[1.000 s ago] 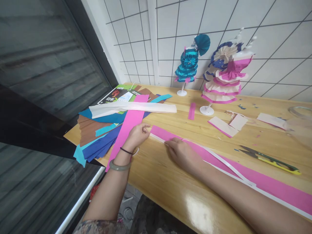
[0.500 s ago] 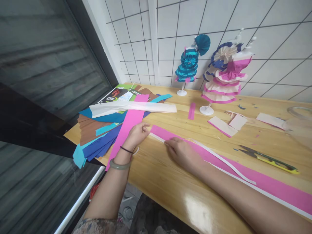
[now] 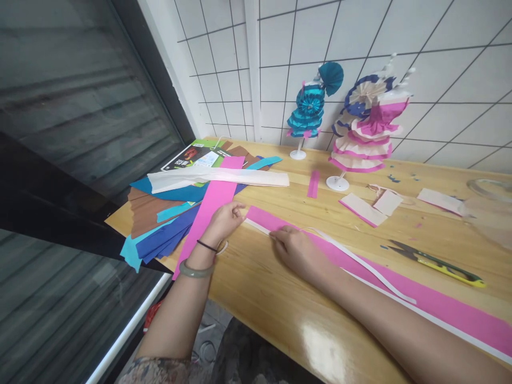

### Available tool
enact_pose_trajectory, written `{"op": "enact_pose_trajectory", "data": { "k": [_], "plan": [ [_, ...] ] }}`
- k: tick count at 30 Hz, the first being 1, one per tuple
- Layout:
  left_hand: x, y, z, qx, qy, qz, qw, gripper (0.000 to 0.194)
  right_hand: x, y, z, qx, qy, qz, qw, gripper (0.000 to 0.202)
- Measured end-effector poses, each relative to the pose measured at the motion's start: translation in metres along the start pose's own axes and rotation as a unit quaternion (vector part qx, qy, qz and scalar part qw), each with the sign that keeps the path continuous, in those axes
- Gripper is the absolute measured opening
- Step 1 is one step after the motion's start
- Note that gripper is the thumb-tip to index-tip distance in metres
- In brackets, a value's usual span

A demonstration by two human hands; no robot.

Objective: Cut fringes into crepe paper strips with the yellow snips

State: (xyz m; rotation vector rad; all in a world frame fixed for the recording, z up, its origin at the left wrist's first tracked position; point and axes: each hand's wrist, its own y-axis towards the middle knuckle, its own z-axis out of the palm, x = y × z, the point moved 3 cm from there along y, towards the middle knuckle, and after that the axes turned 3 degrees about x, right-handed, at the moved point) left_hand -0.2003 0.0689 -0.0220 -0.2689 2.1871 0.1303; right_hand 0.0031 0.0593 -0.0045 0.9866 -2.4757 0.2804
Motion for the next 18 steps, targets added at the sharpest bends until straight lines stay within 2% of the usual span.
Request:
{"op": "enact_pose_trajectory", "data": {
  "k": [10, 18],
  "plan": [
    [0.0033, 0.0012, 0.0009, 0.013, 0.011, 0.02, 1.0, 0.032, 0.0014, 0.0002, -0.0016, -0.006, -0.014, -0.005, 1.0, 0.033],
    [0.002, 0.0003, 0.0009, 0.009, -0.013, 0.004, 1.0, 0.034, 0.0008, -0.0001, -0.0004, -0.004, -0.022, 0.002, 1.0, 0.033]
  ]
}}
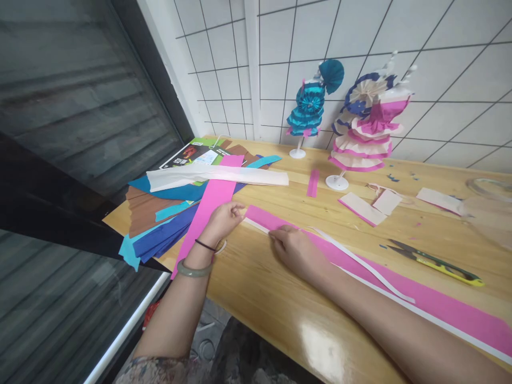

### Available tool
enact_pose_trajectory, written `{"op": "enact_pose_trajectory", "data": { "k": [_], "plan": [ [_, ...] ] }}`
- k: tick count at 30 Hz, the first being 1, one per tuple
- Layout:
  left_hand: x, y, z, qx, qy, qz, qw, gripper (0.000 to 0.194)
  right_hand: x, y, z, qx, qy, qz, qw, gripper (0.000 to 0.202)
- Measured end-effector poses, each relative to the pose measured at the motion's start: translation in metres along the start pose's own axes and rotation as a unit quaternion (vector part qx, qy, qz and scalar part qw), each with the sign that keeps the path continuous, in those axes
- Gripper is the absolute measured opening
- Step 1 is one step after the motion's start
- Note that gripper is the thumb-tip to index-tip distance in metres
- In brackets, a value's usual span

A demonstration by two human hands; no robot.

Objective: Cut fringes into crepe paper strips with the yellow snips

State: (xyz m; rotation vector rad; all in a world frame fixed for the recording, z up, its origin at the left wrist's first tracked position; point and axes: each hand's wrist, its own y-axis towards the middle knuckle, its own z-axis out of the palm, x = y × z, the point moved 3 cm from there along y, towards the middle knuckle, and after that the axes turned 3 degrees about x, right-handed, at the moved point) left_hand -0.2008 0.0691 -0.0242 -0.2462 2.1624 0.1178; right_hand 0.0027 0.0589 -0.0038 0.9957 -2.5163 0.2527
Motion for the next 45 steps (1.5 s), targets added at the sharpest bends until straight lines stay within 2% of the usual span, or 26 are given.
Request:
{"op": "enact_pose_trajectory", "data": {
  "k": [5, 15, 20, 23, 27, 30, 32, 34, 36, 38, 40, 43, 45],
  "plan": [
    [-0.001, -0.001, 0.0, 0.001, -0.006, 0.001, 1.0, 0.033, 0.001, 0.0, 0.0, 0.005, -0.006, -0.001, 1.0, 0.032],
    [0.004, 0.001, 0.0, 0.001, 0.001, 0.01, 1.0, 0.033, 0.001, -0.003, 0.005, 0.027, -0.093, 0.012, 0.995, 0.031],
    [0.006, 0.002, 0.0, 0.006, 0.015, 0.025, 1.0, 0.033, 0.003, -0.01, -0.001, 0.06, -0.156, 0.023, 0.986, 0.019],
    [0.005, 0.001, 0.0, 0.012, 0.062, 0.026, 0.998, 0.034, 0.006, -0.014, -0.006, 0.085, -0.198, 0.02, 0.976, 0.019],
    [-0.005, -0.001, 0.001, 0.027, 0.19, 0.043, 0.98, 0.034, 0.01, -0.019, -0.011, 0.096, -0.242, 0.004, 0.965, 0.029],
    [-0.021, -0.012, 0.004, 0.016, 0.295, 0.076, 0.952, 0.031, 0.012, -0.023, -0.011, 0.09, -0.249, -0.008, 0.964, 0.035],
    [-0.034, -0.027, 0.009, -0.009, 0.369, 0.104, 0.923, 0.027, 0.011, -0.025, -0.01, 0.085, -0.245, -0.011, 0.966, 0.037],
    [-0.046, -0.046, 0.019, -0.028, 0.435, 0.137, 0.89, 0.025, 0.009, -0.026, -0.008, 0.079, -0.238, -0.013, 0.968, 0.039],
    [-0.053, -0.066, 0.033, -0.01, 0.456, 0.177, 0.872, 0.023, 0.006, -0.027, -0.006, 0.072, -0.226, -0.018, 0.971, 0.038],
    [-0.056, -0.083, 0.049, 0.018, 0.435, 0.212, 0.875, 0.023, 0.002, -0.028, -0.005, 0.063, -0.209, -0.022, 0.976, 0.036],
    [-0.055, -0.093, 0.06, 0.02, 0.408, 0.242, 0.88, 0.027, -0.001, -0.028, -0.003, 0.055, -0.19, -0.023, 0.98, 0.033],
    [-0.053, -0.098, 0.069, 0.009, 0.388, 0.251, 0.887, 0.033, -0.005, -0.03, -0.006, 0.046, -0.167, -0.024, 0.985, 0.031],
    [-0.053, -0.097, 0.07, 0.01, 0.382, 0.244, 0.891, 0.031, -0.011, -0.031, -0.012, 0.033, -0.11, -0.018, 0.993, 0.034]
  ]
}}
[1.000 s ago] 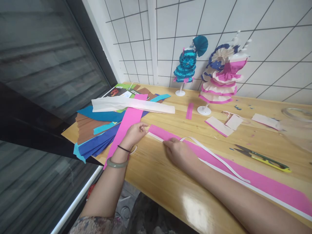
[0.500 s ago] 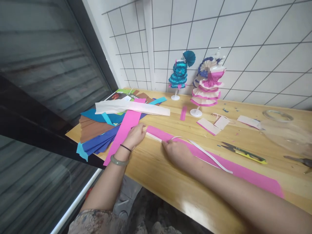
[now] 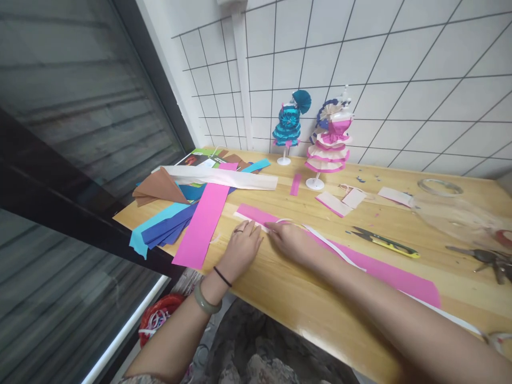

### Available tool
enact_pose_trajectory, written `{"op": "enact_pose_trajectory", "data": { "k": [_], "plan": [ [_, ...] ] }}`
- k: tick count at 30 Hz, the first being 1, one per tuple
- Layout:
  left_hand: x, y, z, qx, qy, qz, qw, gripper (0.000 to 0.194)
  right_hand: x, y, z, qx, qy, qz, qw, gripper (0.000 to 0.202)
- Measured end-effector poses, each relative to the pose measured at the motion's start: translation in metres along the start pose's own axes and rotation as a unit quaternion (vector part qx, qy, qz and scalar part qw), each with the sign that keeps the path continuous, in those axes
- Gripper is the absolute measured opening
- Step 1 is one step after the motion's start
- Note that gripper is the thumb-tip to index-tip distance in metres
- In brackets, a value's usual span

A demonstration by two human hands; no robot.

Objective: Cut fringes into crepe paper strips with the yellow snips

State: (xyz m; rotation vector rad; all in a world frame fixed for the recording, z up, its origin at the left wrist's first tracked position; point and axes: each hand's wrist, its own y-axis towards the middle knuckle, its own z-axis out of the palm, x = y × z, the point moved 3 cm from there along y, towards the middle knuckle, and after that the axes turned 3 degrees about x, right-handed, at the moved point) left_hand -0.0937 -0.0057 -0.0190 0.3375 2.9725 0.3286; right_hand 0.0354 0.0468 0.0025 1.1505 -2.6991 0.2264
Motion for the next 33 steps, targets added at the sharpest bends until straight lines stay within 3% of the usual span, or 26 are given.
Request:
{"op": "enact_pose_trajectory", "data": {
  "k": [4, 6, 17, 23, 29, 33],
  "plan": [
    [-0.001, 0.001, -0.003, 0.0, -0.003, -0.001, 1.0, 0.029, -0.023, 0.002, -0.008, -0.043, 0.228, 0.068, 0.97, 0.038],
    [-0.001, 0.0, -0.003, -0.006, 0.001, -0.002, 1.0, 0.031, -0.032, 0.006, -0.007, -0.052, 0.279, 0.086, 0.955, 0.04],
    [0.0, -0.004, 0.002, -0.016, 0.015, -0.01, 1.0, 0.036, -0.041, 0.009, 0.006, -0.059, 0.34, 0.093, 0.934, 0.033],
    [0.0, -0.003, 0.004, -0.008, 0.011, -0.016, 1.0, 0.038, -0.052, -0.021, 0.002, -0.07, 0.336, 0.116, 0.932, 0.035],
    [-0.003, 0.001, -0.004, -0.006, 0.005, -0.015, 1.0, 0.038, -0.049, -0.054, 0.007, -0.02, 0.379, 0.155, 0.912, 0.044],
    [-0.008, 0.009, -0.012, 0.011, -0.002, 0.029, 1.0, 0.031, -0.051, -0.067, 0.011, -0.015, 0.406, 0.169, 0.898, 0.045]
  ]
}}
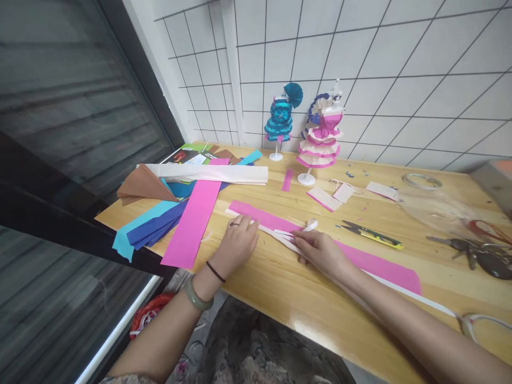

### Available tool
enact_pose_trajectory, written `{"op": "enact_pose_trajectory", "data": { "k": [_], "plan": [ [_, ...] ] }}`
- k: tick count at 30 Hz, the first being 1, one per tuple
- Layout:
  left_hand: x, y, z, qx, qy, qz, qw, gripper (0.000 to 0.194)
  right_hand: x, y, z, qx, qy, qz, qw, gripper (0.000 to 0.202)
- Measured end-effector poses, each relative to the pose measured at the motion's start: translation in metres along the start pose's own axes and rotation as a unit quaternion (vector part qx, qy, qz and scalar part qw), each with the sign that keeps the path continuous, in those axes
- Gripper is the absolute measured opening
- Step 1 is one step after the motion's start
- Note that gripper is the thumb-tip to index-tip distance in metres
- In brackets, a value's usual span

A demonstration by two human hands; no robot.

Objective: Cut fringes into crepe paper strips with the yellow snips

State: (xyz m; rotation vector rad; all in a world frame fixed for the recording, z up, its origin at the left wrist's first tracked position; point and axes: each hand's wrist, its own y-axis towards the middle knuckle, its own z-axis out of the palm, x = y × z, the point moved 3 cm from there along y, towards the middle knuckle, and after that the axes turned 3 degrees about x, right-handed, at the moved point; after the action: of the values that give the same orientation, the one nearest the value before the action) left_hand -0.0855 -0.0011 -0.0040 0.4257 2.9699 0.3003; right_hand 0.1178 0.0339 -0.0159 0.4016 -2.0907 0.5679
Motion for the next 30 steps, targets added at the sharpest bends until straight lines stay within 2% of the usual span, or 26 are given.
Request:
{"op": "enact_pose_trajectory", "data": {
  "k": [6, 10, 15, 21, 23, 26, 30],
  "plan": [
    [-0.006, 0.017, -0.004, 0.025, -0.019, 0.077, 0.997, 0.032, -0.014, -0.02, -0.018, -0.017, 0.005, 0.016, 1.0, 0.046],
    [-0.01, 0.024, 0.0, 0.035, -0.028, 0.106, 0.993, 0.03, -0.027, -0.038, -0.032, -0.052, 0.033, 0.068, 0.996, 0.049],
    [-0.011, 0.029, 0.005, 0.039, -0.053, 0.12, 0.991, 0.029, -0.03, -0.063, -0.045, -0.121, 0.072, 0.115, 0.983, 0.056],
    [-0.005, 0.038, 0.001, 0.079, -0.112, 0.131, 0.982, 0.03, -0.047, -0.078, -0.055, -0.122, 0.175, 0.152, 0.965, 0.073],
    [-0.002, 0.042, -0.001, 0.093, -0.137, 0.131, 0.977, 0.026, -0.056, -0.082, -0.06, -0.129, 0.166, 0.159, 0.965, 0.072],
    [0.003, 0.047, -0.001, 0.11, -0.168, 0.123, 0.972, 0.021, -0.061, -0.088, -0.071, -0.132, 0.092, 0.158, 0.974, 0.068],
    [0.005, 0.053, 0.003, 0.105, -0.172, 0.117, 0.972, 0.021, -0.046, -0.095, -0.076, -0.07, -0.01, 0.188, 0.98, 0.074]
  ]
}}
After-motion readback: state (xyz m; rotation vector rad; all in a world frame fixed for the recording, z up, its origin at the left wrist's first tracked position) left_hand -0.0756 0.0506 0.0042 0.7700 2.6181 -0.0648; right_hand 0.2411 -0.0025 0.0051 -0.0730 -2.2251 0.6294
